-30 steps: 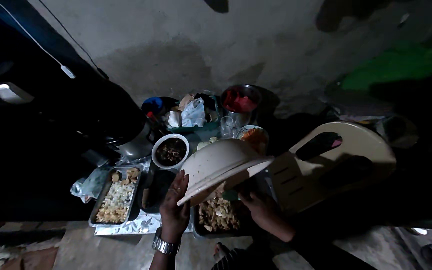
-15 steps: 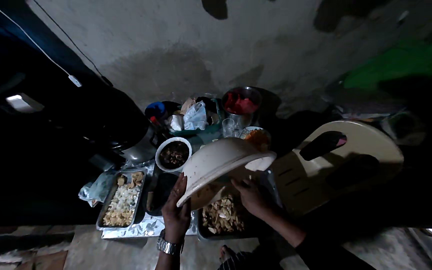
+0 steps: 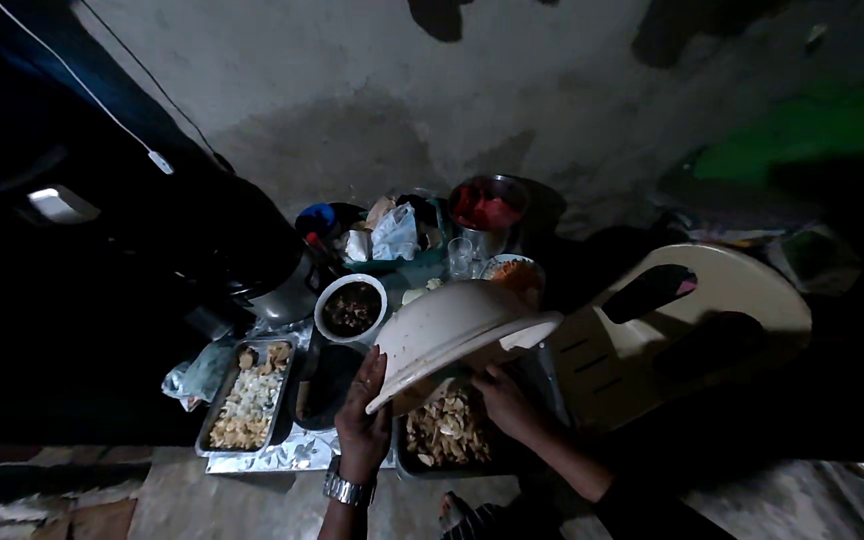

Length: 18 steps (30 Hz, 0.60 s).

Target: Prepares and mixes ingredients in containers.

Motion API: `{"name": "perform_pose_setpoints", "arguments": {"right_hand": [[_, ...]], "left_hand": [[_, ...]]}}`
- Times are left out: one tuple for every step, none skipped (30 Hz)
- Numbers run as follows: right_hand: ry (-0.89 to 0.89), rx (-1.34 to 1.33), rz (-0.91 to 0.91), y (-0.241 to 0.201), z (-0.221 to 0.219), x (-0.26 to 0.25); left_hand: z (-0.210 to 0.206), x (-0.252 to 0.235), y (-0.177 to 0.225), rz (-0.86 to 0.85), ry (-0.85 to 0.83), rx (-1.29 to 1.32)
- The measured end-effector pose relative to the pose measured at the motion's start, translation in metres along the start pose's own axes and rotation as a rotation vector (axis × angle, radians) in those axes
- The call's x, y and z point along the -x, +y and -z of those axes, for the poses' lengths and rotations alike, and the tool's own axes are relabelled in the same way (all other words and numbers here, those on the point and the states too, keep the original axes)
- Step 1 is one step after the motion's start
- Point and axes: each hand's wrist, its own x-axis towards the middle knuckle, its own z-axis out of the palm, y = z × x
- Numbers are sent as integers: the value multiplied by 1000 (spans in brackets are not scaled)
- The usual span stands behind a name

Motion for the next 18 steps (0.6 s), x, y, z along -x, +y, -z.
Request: {"name": "perform_pose_setpoints", "arguments": {"right_hand": [[-17,13,-9,-3,3,-5],[-47,32,-12,-3,2,-7],[-68,44,-1,1,-3,-5],[-57,49,18,8,-11,2],[-33,58,30,17,-21,10],[-23,66,21,22,-26,19],[-30,78,-6,24,-28,26],[-39,79,-37,23,-27,30],[-32,70,-49,17,-23,30],[10,42,-28,9,-19,28],[40,-4,9,-1,-14,24],[64,-42,60,-11,-11,20],[37,-74,96,-20,-8,18],[-14,-82,118,-25,-7,17],[-55,-68,122,-23,-10,19],[-91,-66,101,-16,-16,22],[-112,-61,69,-5,-23,24],[-111,-34,32,9,-29,26]], "left_hand": [[-1,0,1,-7,-6,-4],[-1,0,2,-12,-8,-7],[-1,-1,3,-16,-6,-9],[-1,-2,3,-18,-6,-10],[1,-2,2,-19,-8,-13],[2,-2,0,-19,-12,-22],[4,-2,-2,-23,-15,-38],[5,0,-5,-25,-18,-53],[5,1,-6,-29,-17,-68],[5,2,-7,-30,-16,-76],[4,2,-6,-29,-14,-77],[2,1,-4,-28,-7,-70],[0,0,-2,-27,0,-59],[-1,-1,1,-26,7,-52],[-2,-3,2,-30,13,-49],[-2,-4,3,-35,20,-53],[-1,-6,4,-37,26,-64],[1,-7,4,-40,29,-73]]}}
